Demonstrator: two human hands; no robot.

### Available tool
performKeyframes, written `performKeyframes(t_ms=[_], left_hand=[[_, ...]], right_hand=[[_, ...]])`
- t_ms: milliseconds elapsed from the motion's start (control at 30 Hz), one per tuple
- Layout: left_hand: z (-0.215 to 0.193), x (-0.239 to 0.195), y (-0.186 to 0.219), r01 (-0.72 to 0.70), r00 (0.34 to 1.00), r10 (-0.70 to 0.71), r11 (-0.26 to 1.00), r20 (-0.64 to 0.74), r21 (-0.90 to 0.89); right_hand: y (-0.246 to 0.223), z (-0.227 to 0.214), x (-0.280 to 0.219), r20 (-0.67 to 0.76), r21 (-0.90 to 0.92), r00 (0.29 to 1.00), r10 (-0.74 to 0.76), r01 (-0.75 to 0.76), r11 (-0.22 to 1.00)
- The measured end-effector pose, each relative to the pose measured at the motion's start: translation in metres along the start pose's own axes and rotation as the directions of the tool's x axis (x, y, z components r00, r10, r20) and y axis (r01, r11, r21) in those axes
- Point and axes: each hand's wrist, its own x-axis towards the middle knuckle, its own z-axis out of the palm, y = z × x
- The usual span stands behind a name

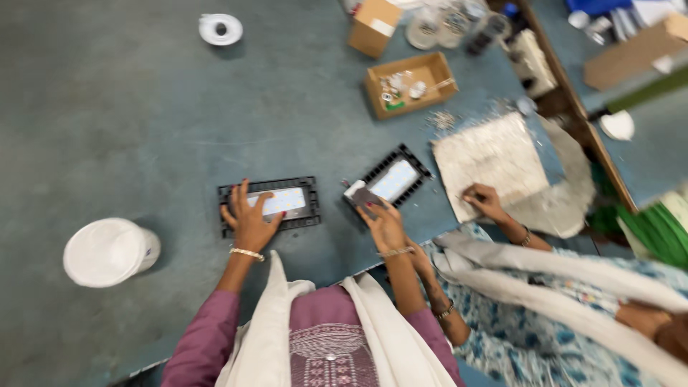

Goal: The person assembles LED light modules by applying a white paste from a container onto the LED boards and smoothing it with a small spatula. They handle multiple modules, placing them into black plastic trays and repeating the paste application across several units.

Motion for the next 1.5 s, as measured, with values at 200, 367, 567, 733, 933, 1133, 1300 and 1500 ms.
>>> performKeyframes(t_ms=[200,367,567,733,933,1133,1300,1500], left_hand=[[-0.007,0.003,-0.002,-0.094,0.995,0.095,0.995,0.035,-0.026],[-0.003,0.013,0.001,-0.045,0.996,0.043,0.999,0.076,0.026],[-0.006,0.032,0.000,-0.141,0.979,0.133,0.989,0.155,0.041],[-0.011,0.047,-0.002,-0.325,0.923,0.306,0.945,0.234,0.046],[-0.012,0.043,-0.006,-0.400,0.890,0.368,0.914,0.270,0.073],[-0.017,0.040,-0.009,-0.425,0.875,0.412,0.905,0.255,-0.005],[-0.025,0.038,-0.004,-0.519,0.845,0.519,0.854,0.129,-0.035],[-0.029,0.032,0.005,-0.483,0.874,0.482,0.875,0.055,0.017]], right_hand=[[0.026,0.000,-0.005,0.088,0.113,0.994,0.061,-0.070,0.991],[0.040,0.011,-0.017,0.103,0.141,0.990,0.099,-0.113,0.984],[0.040,0.023,-0.028,0.101,0.060,0.987,0.122,-0.129,0.990],[0.040,0.022,-0.031,0.075,0.094,0.989,0.129,-0.136,0.986],[0.026,0.006,-0.025,0.035,0.247,0.998,0.054,-0.061,0.967],[0.022,-0.006,-0.022,-0.007,0.263,0.999,0.040,-0.037,0.964],[0.031,-0.009,-0.011,-0.015,0.272,0.999,0.038,-0.032,0.962],[0.034,-0.012,-0.003,-0.005,0.286,0.998,0.064,-0.060,0.956]])
